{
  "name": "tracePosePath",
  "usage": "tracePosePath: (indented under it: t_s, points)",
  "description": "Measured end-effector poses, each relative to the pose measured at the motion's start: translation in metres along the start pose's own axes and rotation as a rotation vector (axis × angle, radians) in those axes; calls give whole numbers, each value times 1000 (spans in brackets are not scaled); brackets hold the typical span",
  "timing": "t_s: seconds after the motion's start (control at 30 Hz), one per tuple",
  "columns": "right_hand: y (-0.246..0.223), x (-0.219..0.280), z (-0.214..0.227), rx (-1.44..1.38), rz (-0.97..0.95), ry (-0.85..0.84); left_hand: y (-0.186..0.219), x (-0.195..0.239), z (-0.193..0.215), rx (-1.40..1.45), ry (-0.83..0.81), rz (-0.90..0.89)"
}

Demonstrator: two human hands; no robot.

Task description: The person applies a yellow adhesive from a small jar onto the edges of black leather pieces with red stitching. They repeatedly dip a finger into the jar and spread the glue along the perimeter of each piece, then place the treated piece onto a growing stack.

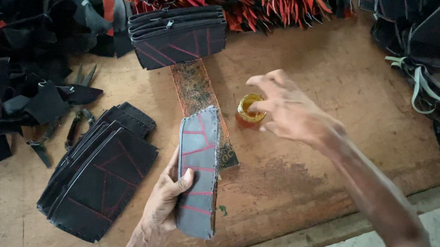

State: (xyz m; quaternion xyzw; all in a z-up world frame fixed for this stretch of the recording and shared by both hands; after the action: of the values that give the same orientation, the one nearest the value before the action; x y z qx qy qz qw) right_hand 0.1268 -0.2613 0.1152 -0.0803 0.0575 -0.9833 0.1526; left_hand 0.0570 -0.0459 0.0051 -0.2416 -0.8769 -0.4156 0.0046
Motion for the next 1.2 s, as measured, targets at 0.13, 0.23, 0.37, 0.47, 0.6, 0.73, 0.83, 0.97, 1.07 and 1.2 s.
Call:
tracePosePath:
  t_s: [0.13,0.23,0.37,0.47,0.6,0.73,0.83,0.97,1.07,1.2]
  points:
    - [7,30,14,-60,25,240,1,-1,-5,58,17,32]
    - [10,42,9,-23,18,276,-2,-2,-7,80,12,53]
    - [6,62,8,-52,61,278,-6,-1,-4,98,-6,52]
    - [3,89,37,82,19,573,-5,0,-3,101,-36,10]
    - [5,122,45,-534,-74,752,-8,-2,2,106,-5,-5]
    - [-37,83,-10,-833,197,211,-3,6,-10,271,-185,-9]
    - [-46,61,-42,-1243,191,-27,-6,7,3,116,-53,1]
    - [-50,51,-54,-1447,253,-110,-4,7,-1,138,-84,-8]
    - [-53,50,-54,-1436,273,-107,-3,8,-3,156,-95,-6]
    - [-64,49,-65,-1258,96,-232,-2,7,3,114,-37,-25]
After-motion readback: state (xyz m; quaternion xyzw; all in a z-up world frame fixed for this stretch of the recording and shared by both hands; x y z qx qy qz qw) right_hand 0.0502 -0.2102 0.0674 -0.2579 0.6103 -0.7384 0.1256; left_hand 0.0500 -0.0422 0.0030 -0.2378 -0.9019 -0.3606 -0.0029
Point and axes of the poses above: each hand's wrist, its own x-axis away from the middle knuckle, its own z-axis out of the back of the hand, y = z × x, the point moved 8 cm from there along -x, towards the middle knuckle, and after that the axes turned 8 degrees about -z, right-handed, at the moved point
